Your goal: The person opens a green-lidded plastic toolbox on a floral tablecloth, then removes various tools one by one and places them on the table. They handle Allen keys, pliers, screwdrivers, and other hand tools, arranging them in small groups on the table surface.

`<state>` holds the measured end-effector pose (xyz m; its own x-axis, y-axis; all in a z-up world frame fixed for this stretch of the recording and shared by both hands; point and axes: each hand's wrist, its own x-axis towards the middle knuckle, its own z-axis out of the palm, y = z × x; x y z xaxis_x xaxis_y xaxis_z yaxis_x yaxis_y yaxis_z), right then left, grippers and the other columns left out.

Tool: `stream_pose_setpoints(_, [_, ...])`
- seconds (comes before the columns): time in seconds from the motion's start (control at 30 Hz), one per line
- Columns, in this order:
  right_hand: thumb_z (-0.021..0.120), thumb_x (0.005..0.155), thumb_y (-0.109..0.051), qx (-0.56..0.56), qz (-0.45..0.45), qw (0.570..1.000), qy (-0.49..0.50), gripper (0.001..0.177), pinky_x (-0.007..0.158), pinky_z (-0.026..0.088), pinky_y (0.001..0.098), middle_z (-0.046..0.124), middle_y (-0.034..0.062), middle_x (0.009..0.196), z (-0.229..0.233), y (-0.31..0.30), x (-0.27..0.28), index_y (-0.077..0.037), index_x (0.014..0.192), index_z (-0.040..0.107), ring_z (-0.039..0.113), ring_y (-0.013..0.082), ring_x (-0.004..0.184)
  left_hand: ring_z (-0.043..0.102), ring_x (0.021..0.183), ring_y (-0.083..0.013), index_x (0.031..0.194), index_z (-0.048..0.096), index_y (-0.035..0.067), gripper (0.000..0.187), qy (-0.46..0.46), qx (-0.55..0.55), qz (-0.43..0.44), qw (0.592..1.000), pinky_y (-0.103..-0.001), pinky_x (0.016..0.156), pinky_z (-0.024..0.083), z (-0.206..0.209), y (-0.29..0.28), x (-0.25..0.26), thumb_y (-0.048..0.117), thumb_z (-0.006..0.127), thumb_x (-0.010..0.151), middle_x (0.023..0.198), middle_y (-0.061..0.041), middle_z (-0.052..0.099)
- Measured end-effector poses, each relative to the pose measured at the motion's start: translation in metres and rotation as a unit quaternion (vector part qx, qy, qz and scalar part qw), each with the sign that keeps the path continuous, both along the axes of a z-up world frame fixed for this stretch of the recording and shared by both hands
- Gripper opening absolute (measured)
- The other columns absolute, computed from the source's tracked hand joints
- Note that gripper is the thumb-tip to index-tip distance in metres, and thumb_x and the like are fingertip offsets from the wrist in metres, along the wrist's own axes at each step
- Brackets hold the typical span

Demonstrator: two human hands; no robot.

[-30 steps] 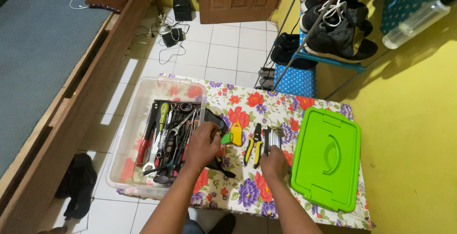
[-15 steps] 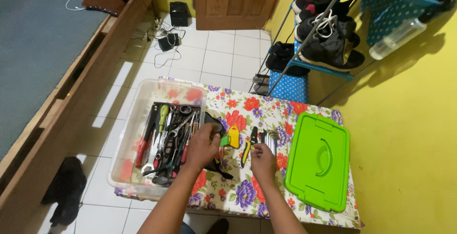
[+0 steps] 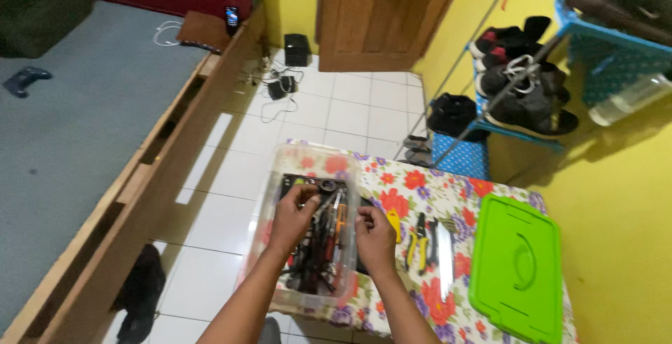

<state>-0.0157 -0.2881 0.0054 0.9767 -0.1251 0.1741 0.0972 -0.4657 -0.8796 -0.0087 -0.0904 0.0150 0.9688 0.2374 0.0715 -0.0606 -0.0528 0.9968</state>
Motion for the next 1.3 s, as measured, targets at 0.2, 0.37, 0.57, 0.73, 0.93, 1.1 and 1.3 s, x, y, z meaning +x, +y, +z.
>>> stream_pose_setpoints(0.2, [0.067,0.092,-0.018,0.008,0.107,0.979,0.172,0.022,0.061,0.055,0.0338,0.075,0.0102,0.084,-0.064,0.059,0.018,-0.003,0.107,0.072,0.07,0.0194,0.066,0.075,0.086,-0.0179,0.112,0.069,0.001,0.028,0.023,0.124,0.015,0.992,-0.032,0.079,0.058,-0.003,0.066,-0.005,0.017,0.069,0.089,0.096,-0.01,0.077])
stream_pose_setpoints(0.37, [0.06,0.1,-0.029,0.078,0.053,0.952,0.291,0.033,0.044,0.051,0.0336,0.075,0.0113,0.08,-0.122,0.092,0.042,0.0,0.109,0.072,0.067,0.0168,0.052,0.075,0.084,-0.0182,0.112,0.067,0.001,0.029,0.008,0.076,-0.029,0.997,-0.032,0.077,0.059,-0.008,0.076,0.001,0.016,0.07,0.087,0.094,-0.011,0.077])
stream_pose_setpoints(0.57, [0.064,0.099,-0.033,0.272,-0.033,0.868,0.415,0.035,0.044,0.048,0.0326,0.071,0.0124,0.08,-0.122,0.115,0.063,0.002,0.096,0.065,0.067,0.0215,0.052,0.072,0.088,-0.0159,0.114,0.066,0.0,0.03,0.025,-0.013,-0.066,0.997,-0.03,0.079,0.057,-0.008,0.091,0.004,0.014,0.069,0.088,0.098,-0.009,0.075])
stream_pose_setpoints(0.73, [0.067,0.098,-0.029,0.25,-0.052,0.879,0.402,0.031,0.041,0.04,0.03,0.073,0.0113,0.078,-0.116,0.12,0.072,0.001,0.094,0.066,0.067,0.0191,0.053,0.072,0.088,-0.0155,0.114,0.066,0.0,0.029,0.033,-0.01,-0.088,0.996,-0.03,0.079,0.058,-0.01,0.094,0.005,0.014,0.068,0.088,0.098,-0.009,0.075])
stream_pose_setpoints(0.93, [0.061,0.097,-0.026,0.277,-0.064,0.889,0.358,0.02,0.049,0.045,0.0277,0.075,0.009,0.083,-0.112,0.097,0.066,-0.008,0.105,0.066,0.067,0.0151,0.061,0.071,0.09,-0.0145,0.114,0.065,0.0,0.028,0.023,-0.035,-0.095,0.995,-0.03,0.08,0.057,-0.014,0.091,0.006,0.011,0.068,0.088,0.099,-0.009,0.075])
stream_pose_setpoints(1.1, [0.056,0.098,-0.019,0.315,-0.055,0.886,0.336,0.018,0.055,0.047,0.0274,0.073,0.0063,0.086,-0.1,0.076,0.049,-0.009,0.108,0.066,0.066,0.0137,0.068,0.071,0.09,-0.0134,0.113,0.066,0.0,0.026,0.037,-0.007,-0.087,0.996,-0.029,0.082,0.057,-0.008,0.088,0.004,0.011,0.068,0.089,0.1,-0.008,0.075])
stream_pose_setpoints(1.3, [0.053,0.103,-0.021,0.406,-0.025,0.869,0.28,0.016,0.062,0.046,0.0286,0.069,0.0047,0.086,-0.092,0.069,0.03,-0.008,0.103,0.063,0.063,0.0146,0.074,0.071,0.089,-0.0132,0.115,0.066,0.001,0.027,0.056,-0.004,-0.083,0.995,-0.03,0.081,0.057,-0.003,0.085,0.003,0.012,0.067,0.09,0.1,-0.007,0.076])
